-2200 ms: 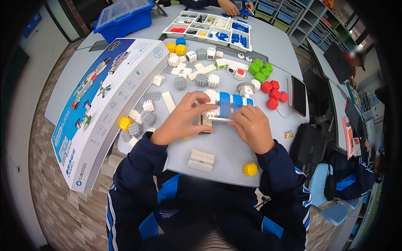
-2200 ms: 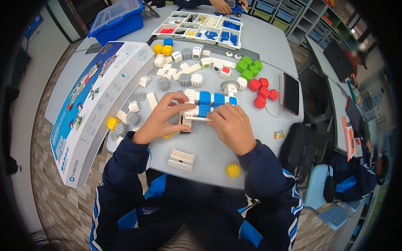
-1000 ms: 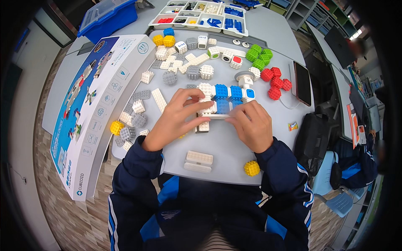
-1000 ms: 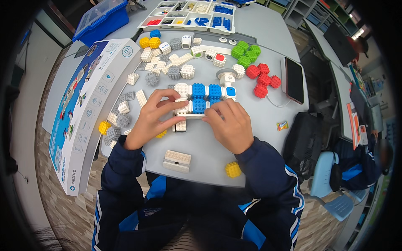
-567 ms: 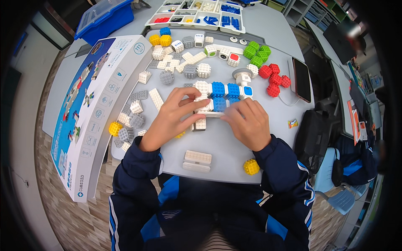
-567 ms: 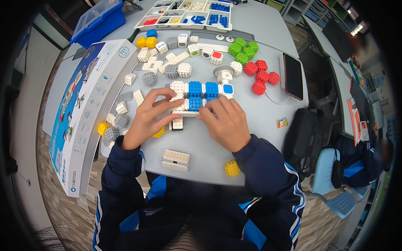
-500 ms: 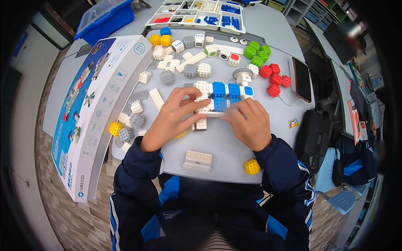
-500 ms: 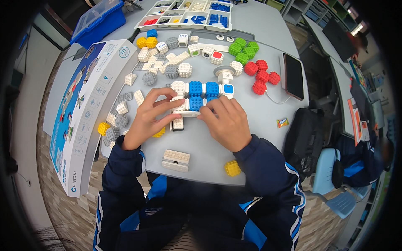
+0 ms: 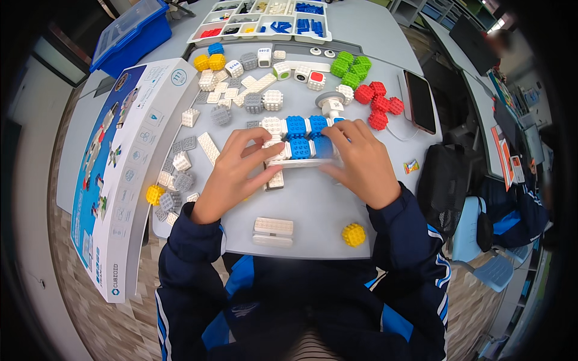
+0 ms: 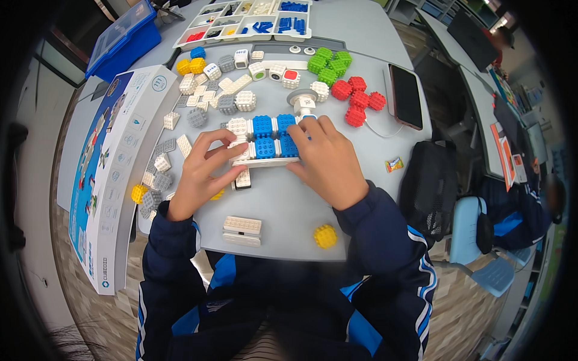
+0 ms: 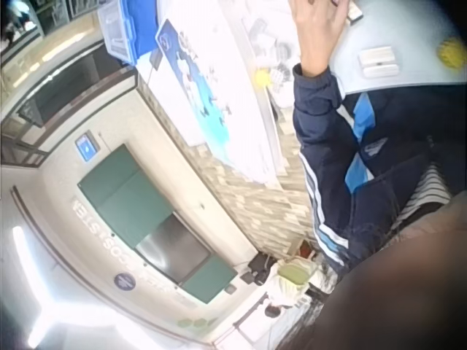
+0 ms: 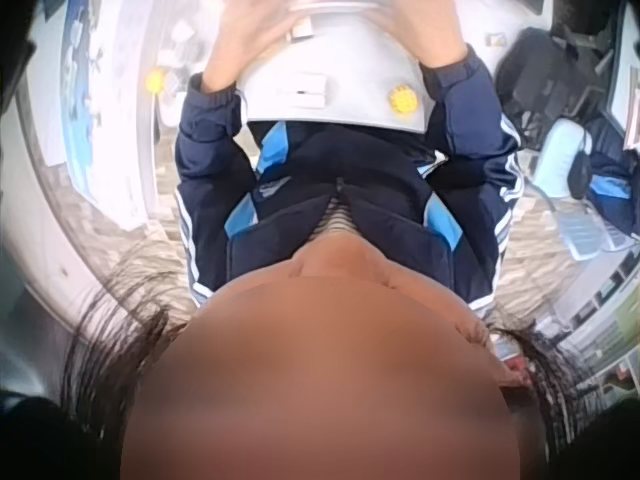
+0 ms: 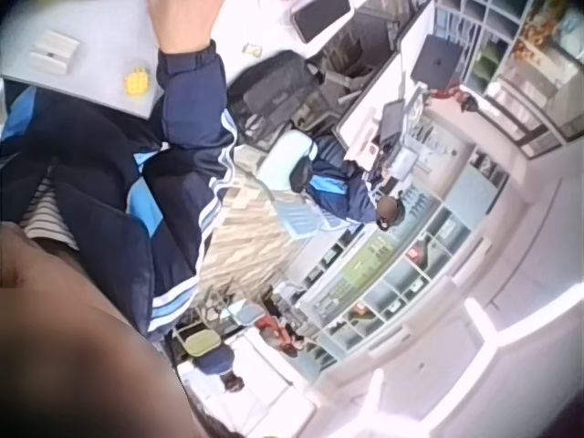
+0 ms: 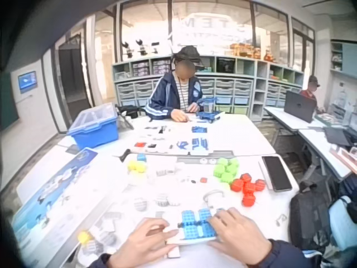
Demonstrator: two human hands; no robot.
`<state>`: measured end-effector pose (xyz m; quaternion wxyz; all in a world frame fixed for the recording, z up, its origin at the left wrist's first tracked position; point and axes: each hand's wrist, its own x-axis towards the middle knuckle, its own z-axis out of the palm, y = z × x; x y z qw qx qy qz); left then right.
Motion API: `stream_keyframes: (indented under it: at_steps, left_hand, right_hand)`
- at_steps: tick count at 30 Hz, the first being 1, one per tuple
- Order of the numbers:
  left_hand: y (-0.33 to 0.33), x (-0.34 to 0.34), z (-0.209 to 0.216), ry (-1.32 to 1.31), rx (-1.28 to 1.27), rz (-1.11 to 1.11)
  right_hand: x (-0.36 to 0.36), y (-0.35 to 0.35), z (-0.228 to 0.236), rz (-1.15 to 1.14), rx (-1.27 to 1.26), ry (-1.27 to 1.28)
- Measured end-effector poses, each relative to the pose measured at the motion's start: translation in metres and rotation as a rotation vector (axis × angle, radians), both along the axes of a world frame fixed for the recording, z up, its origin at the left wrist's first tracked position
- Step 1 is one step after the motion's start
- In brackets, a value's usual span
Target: The person assembles a small vehicle-like structure using interlocking plastic building blocks. They connect blue, white, and yellow pieces, attach wheels, and repeatedly adjust and reconfigure the assembly on a table.
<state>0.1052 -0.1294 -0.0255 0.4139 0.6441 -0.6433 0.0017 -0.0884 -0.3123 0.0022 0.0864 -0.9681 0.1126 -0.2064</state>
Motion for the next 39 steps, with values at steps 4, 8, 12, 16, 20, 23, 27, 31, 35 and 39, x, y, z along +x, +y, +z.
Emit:
stream_keyframes:
  at_steps: [4,8,12,16,20,23,27,31,35,39]
  left_hand:
    - [0.0,-0.001,0.0,0.016,0.0,0.004]
    - [0.0,0.001,-0.001,-0.003,-0.011,0.005]
    - [0.001,0.005,0.001,-0.042,0.026,0.004]
    - [0.0,0.003,0.002,-0.055,0.006,0.015]
    - [-0.003,0.001,0.002,-0.077,-0.059,0.012]
    - [-0.004,0.002,0.001,-0.07,-0.052,0.006]
    - [-0.004,0.0,-0.003,-0.032,-0.044,0.02]
    - [-0.004,0.0,-0.003,0.003,-0.002,0.025]
    - [-0.002,0.004,0.002,-0.229,-0.01,0.067]
    - [-0.004,0.005,0.002,-0.106,-0.002,0.035]
  right_hand:
    - [0.006,-0.019,0.002,0.181,-0.013,0.049]
    - [0.011,-0.031,0.0,0.287,0.021,0.025]
    - [0.012,-0.034,-0.001,0.315,0.022,0.03]
    - [0.014,-0.036,-0.001,0.332,0.058,0.038]
    - [0.016,-0.037,-0.002,0.336,0.072,0.032]
    - [0.016,-0.036,-0.001,0.341,0.078,0.029]
    - [0.014,-0.03,0.005,0.254,0.153,0.099]
    - [0.017,-0.019,0.005,0.26,0.088,0.056]
    - [0.025,-0.008,-0.002,0.322,0.077,-0.048]
    - [0.029,-0.004,-0.007,0.284,0.019,-0.026]
